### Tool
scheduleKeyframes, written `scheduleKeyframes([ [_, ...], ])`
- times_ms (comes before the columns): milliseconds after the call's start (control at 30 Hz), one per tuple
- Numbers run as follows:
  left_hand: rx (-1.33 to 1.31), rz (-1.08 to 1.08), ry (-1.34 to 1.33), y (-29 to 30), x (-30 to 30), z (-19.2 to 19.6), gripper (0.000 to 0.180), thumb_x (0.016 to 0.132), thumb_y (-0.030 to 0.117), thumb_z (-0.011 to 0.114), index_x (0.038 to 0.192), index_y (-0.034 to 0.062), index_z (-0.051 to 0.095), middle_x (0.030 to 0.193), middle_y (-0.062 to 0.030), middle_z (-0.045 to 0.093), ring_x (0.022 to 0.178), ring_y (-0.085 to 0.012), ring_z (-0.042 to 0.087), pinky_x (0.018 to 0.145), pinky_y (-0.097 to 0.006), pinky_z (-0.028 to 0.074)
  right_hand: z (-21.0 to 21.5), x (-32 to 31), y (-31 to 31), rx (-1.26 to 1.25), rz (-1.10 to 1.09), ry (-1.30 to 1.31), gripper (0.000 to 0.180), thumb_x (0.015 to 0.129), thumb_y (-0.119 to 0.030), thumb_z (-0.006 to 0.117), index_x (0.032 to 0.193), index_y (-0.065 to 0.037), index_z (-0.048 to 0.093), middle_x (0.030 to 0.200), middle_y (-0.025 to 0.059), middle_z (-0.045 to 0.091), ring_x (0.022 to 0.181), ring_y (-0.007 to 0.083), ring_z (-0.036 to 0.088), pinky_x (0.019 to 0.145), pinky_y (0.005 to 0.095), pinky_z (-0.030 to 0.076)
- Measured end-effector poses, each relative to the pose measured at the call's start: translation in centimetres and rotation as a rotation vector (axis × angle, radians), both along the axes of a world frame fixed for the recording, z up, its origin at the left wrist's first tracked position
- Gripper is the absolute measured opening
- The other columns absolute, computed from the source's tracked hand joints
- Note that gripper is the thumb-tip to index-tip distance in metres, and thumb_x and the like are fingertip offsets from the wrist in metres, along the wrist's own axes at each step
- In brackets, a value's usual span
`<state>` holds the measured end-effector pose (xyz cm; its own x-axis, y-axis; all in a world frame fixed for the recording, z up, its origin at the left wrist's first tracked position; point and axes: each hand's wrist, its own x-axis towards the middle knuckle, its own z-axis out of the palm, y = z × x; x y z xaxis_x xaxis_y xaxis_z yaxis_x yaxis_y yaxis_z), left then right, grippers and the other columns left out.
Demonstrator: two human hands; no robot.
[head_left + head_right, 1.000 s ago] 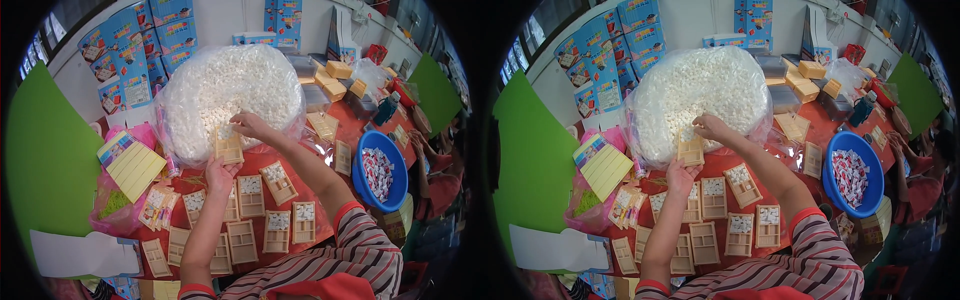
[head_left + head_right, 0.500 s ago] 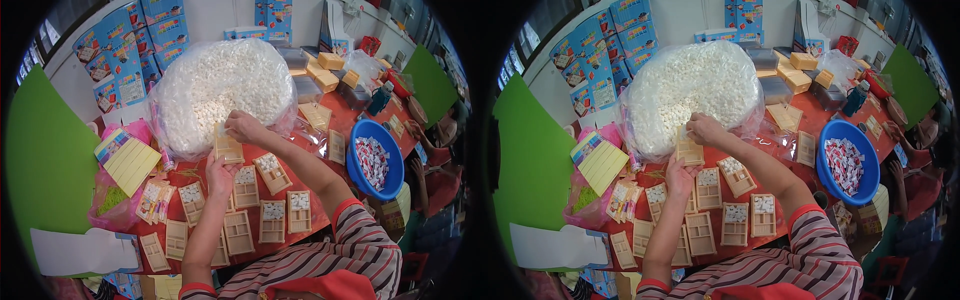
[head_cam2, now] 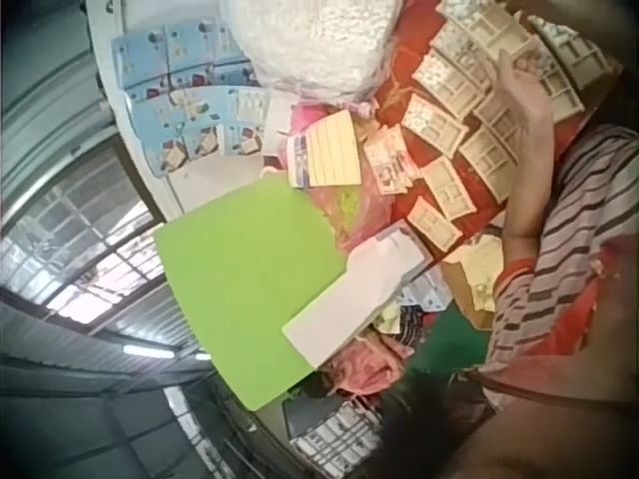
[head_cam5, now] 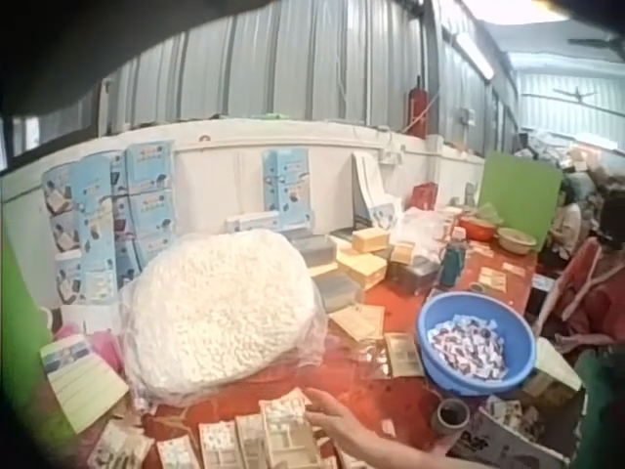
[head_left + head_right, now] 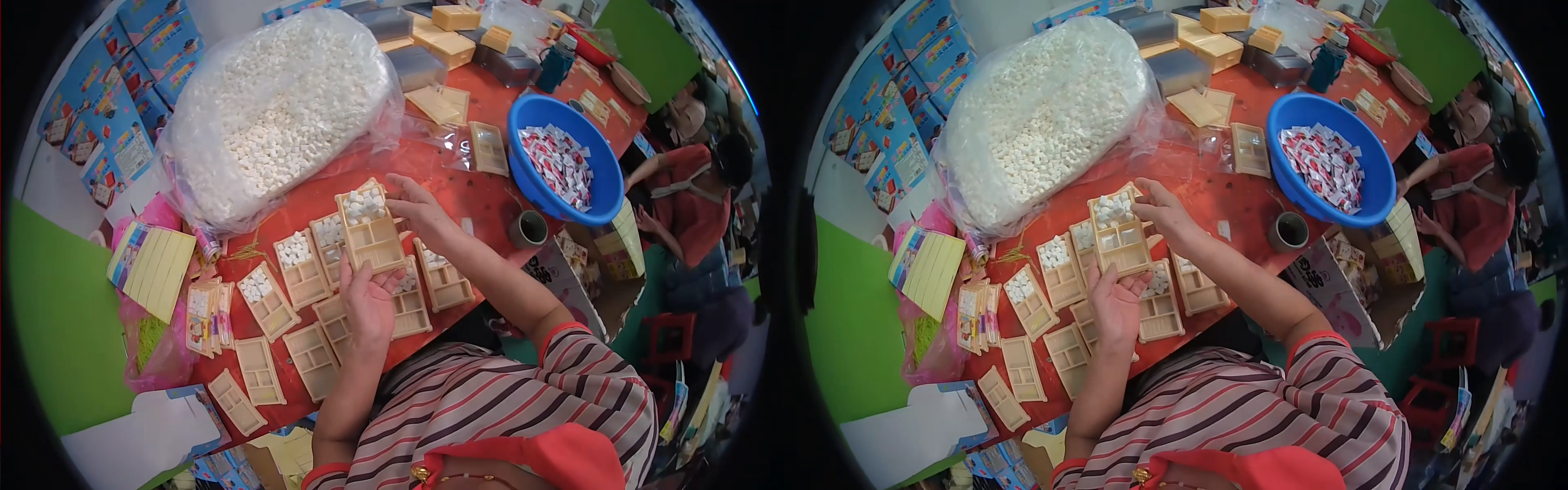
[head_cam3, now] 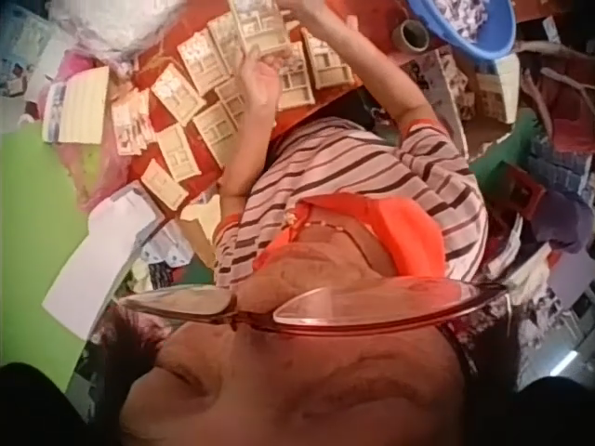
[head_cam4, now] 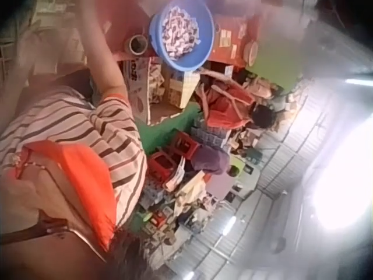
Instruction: Packing small white cubes into partitioned plastic trays on a workbench.
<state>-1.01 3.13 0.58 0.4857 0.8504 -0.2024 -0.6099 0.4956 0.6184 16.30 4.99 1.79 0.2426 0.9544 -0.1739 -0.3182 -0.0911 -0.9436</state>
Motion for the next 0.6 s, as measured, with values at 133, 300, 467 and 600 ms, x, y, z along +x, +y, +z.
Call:
scheduleKeyframes([
  [133,-0.046,-0.108,-0.016,-3.8,2.1,-0.7,0.037,0.097,0.012,0.044,0.134,0.0093,0.038,0.126,-0.0137,0.056,0.108,-0.0258,0.062,0.086,-0.041,0.054,-2.3,2.1,-4.5,-0.041,-0.085,0.009,0.065,0.088,-0.005,0.056,0.147,-0.003,0.028,0.115,0.0151,0.057,0.102,0.0209,0.061,0.083,0.0322,0.050],
  [300,-0.048,-0.236,0.000,-6.4,4.3,-1.0,0.044,0.098,0.013,0.044,0.141,0.0098,0.031,0.129,-0.0149,0.054,0.111,-0.0269,0.061,0.088,-0.038,0.052,-2.3,3.9,-7.4,-0.055,-0.186,0.060,0.063,0.081,0.005,0.050,0.142,0.000,0.036,0.116,0.0165,0.058,0.104,0.0234,0.061,0.087,0.0326,0.052],
  [467,-0.017,-0.302,0.078,-7.0,5.4,-0.9,0.052,0.099,0.016,0.045,0.146,0.0061,0.027,0.130,-0.0159,0.053,0.106,-0.0259,0.063,0.086,-0.035,0.051,-3.0,7.7,-8.2,-0.046,-0.253,-0.037,0.063,0.078,0.008,0.048,0.140,0.002,0.039,0.117,0.0168,0.058,0.106,0.0241,0.061,0.089,0.0337,0.052],
  [600,0.403,-0.246,0.385,-6.6,4.7,-2.2,0.049,0.098,0.013,0.046,0.145,0.0032,0.033,0.134,-0.0172,0.049,0.105,-0.0227,0.059,0.091,-0.033,0.047,-1.8,9.3,-9.3,0.016,-0.343,-0.001,0.059,0.078,0.009,0.048,0.136,0.004,0.042,0.116,0.0166,0.058,0.104,0.0233,0.061,0.090,0.0340,0.051],
])
